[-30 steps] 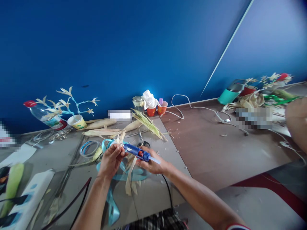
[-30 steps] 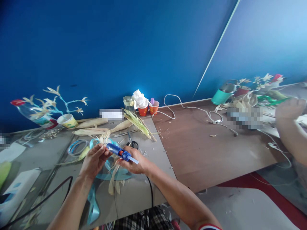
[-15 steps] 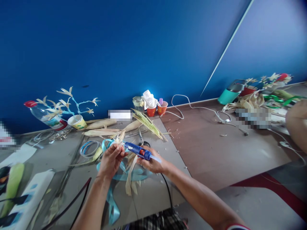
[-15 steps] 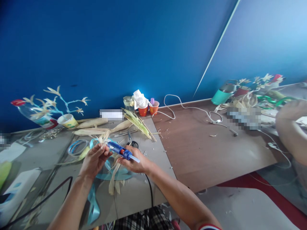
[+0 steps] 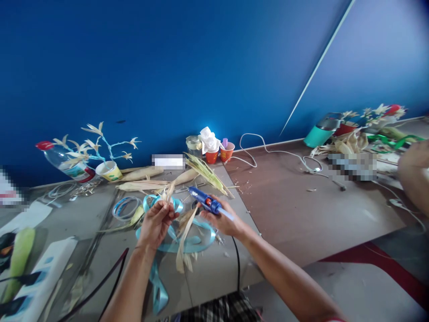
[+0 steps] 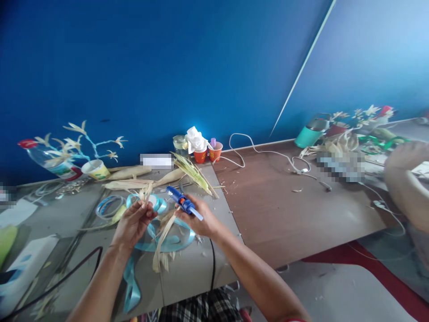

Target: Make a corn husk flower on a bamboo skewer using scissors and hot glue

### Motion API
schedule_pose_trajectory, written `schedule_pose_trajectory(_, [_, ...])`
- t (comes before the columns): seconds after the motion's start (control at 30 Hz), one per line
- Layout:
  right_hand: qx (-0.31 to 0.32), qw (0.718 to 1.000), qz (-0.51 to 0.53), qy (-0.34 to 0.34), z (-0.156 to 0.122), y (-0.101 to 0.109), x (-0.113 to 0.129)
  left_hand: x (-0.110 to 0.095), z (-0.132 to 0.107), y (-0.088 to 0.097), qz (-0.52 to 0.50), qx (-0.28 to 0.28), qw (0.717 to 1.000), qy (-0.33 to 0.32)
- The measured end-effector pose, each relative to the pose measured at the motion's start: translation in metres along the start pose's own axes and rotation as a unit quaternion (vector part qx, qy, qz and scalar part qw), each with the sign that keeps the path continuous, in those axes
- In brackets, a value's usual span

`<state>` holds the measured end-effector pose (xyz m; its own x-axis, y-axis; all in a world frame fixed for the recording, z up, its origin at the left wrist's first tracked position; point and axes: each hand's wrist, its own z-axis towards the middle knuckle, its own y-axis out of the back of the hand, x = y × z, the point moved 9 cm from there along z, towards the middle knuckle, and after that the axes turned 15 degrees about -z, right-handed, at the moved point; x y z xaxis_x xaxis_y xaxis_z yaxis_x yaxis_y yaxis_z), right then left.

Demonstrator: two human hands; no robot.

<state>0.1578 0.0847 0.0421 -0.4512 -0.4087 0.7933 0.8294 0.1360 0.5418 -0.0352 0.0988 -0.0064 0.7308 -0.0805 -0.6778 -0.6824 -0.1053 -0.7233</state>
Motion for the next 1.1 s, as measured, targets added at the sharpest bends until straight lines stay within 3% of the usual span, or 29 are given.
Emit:
schedule_pose_trajectory(0.17, [-0.058, 0.979, -0.196, -0.019, -0.007, 0.035, -0.011, 0.001, 0.000, 0.001, -0.012, -0.004, 1.000, 0.000])
schedule_pose_trajectory(0.23, [-0.047, 0.966, -0.250, -0.042, -0.012, 0.041, -0.026, 0.001, -0.001, 0.000, -0.014, 0.001, 1.000, 0.000])
schedule_pose_trajectory(0.43, [-0.015, 0.930, -0.339, -0.140, -0.028, 0.051, -0.081, 0.002, -0.004, -0.008, -0.012, 0.022, 1.000, 0.015])
schedule_pose_trajectory(0.6, [0.022, 0.911, -0.383, -0.152, -0.034, 0.045, -0.096, 0.004, -0.006, -0.013, -0.007, 0.035, 0.999, 0.026])
schedule_pose_trajectory(0.87, [0.021, 0.886, -0.427, -0.181, -0.038, 0.046, -0.100, 0.008, -0.008, -0.017, 0.005, 0.049, 0.998, 0.029])
schedule_pose_trajectory(0.97, [-0.011, 0.877, -0.445, -0.178, -0.042, 0.058, -0.084, 0.010, -0.008, -0.017, 0.005, 0.049, 0.998, 0.033])
schedule_pose_trajectory(1.03, [-0.083, 0.888, -0.426, -0.148, -0.041, 0.071, -0.060, 0.012, -0.007, -0.018, 0.006, 0.050, 0.998, 0.036])
schedule_pose_trajectory(1.1, [-0.133, 0.928, -0.334, -0.094, -0.036, 0.072, -0.035, 0.013, -0.007, -0.017, 0.008, 0.050, 0.998, 0.038])
